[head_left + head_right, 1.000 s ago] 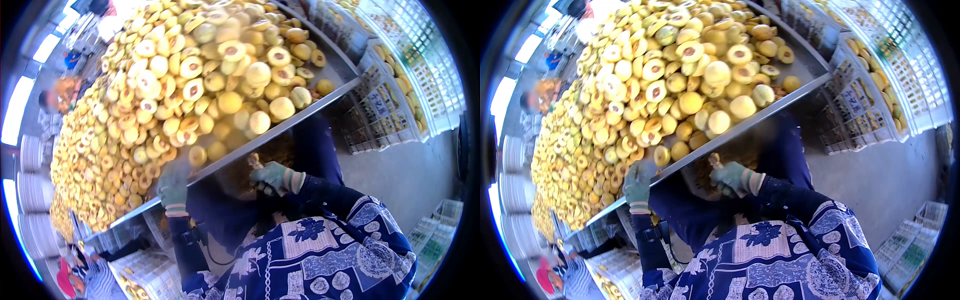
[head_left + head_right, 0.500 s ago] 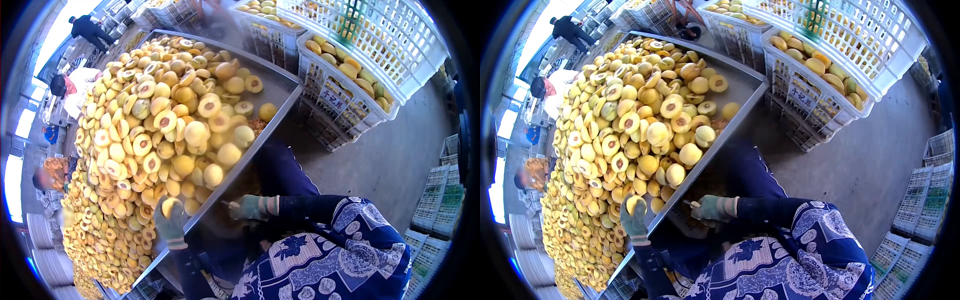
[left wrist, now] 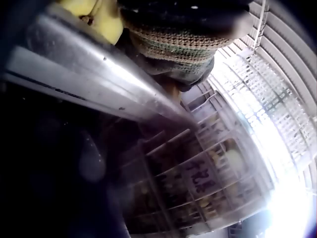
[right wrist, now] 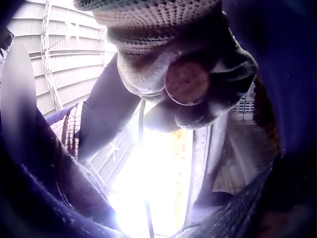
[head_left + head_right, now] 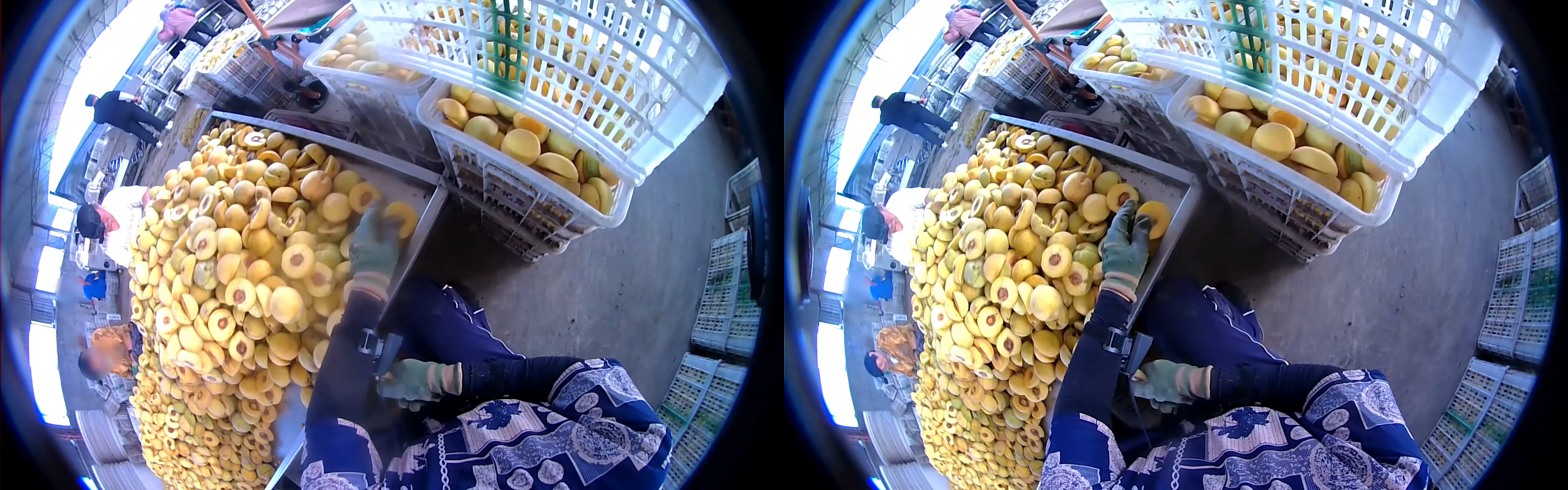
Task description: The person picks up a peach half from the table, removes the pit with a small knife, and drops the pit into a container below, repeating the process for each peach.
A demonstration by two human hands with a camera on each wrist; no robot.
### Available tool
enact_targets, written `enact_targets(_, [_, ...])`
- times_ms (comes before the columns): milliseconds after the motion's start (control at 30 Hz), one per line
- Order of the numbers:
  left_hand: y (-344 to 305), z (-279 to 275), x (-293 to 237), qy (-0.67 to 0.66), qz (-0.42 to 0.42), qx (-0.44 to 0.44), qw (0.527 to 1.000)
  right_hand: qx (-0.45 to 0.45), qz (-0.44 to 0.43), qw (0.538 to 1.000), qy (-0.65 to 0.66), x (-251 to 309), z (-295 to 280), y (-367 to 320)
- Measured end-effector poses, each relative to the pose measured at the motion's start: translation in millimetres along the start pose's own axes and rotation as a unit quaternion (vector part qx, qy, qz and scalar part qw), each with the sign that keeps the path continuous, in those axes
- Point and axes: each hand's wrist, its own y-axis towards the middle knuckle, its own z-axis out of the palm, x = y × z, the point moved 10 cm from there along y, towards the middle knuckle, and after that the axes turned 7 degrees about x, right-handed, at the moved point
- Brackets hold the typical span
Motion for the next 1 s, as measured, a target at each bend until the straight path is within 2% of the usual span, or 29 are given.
enact_targets(100, [-3.6,-6.8,-15.6,0.042,0.014,0.029,0.999,-0.014,-0.002,0.999,0.041,3.1,-15.4,-14.2])
enact_targets(167, [-17.3,1.0,-50.1,0.231,0.095,0.12,0.961,-0.017,0.001,0.998,0.064,-1.4,-18.7,-14.2])
enact_targets(300, [-46.9,-7.2,-45.4,0.284,0.029,0.2,0.937,-0.008,-0.007,0.998,0.063,-5.2,-18.0,-8.2])
enact_targets(367, [-65.2,-19.3,-43.9,0.279,0.059,0.189,0.94,-0.005,0.003,0.998,0.058,-9.1,-16.5,-6.2])
enact_targets(433, [-84.5,-37.1,-56.1,0.278,0.132,0.141,0.941,0.011,-0.006,0.999,0.031,-12.1,-11.3,-2.6])
enact_targets(467, [-92.0,-43.6,-53.1,0.279,0.129,0.14,0.941,0.014,-0.005,0.999,0.03,-13.4,-8.8,-1.8])
enact_targets(567, [-112.3,-76.9,-33.3,0.285,0.031,0.077,0.955,0.003,-0.002,0.999,0.035,-16.6,-3.3,-2.0])
enact_targets(633, [-121.1,-84.0,-33.0,0.289,0.025,0.086,0.953,-0.005,-0.008,0.999,0.05,-15.0,0.0,-2.6])
enact_targets(733, [-141.5,-97.6,-27.4,0.231,0.092,0.036,0.968,-0.018,-0.01,0.998,0.063,-8.6,6.8,-9.8])
enact_targets(767, [-148.8,-98.9,-15.3,0.231,0.089,0.032,0.968,-0.028,-0.014,0.996,0.078,-7.3,7.5,-11.4])
enact_targets(833, [-172.3,-131.6,-7.6,0.139,0.138,-0.131,0.972,-0.048,-0.021,0.995,0.09,-0.8,8.0,-13.3])
enact_targets(867, [-174.3,-142.8,-4.9,0.023,0.06,-0.128,0.99,-0.052,-0.054,0.992,0.106,5.3,7.4,-11.4])
enact_targets(900, [-179.2,-154.4,8.8,-0.021,0.087,-0.15,0.985,-0.054,-0.085,0.987,0.122,11.2,7.9,-8.8])
enact_targets(933, [-183.5,-161.4,20.5,-0.176,0.073,-0.184,0.964,-0.059,-0.106,0.983,0.135,17.3,7.2,-3.6])
enact_targets(967, [-186.3,-166.5,27.4,-0.325,0.062,-0.215,0.919,-0.072,-0.139,0.98,0.125,23.5,4.4,3.1])
enact_targets(1000, [-190.0,-169.8,32.5,-0.383,0.05,-0.212,0.898,-0.099,-0.178,0.971,0.122,31.3,-0.5,12.0])
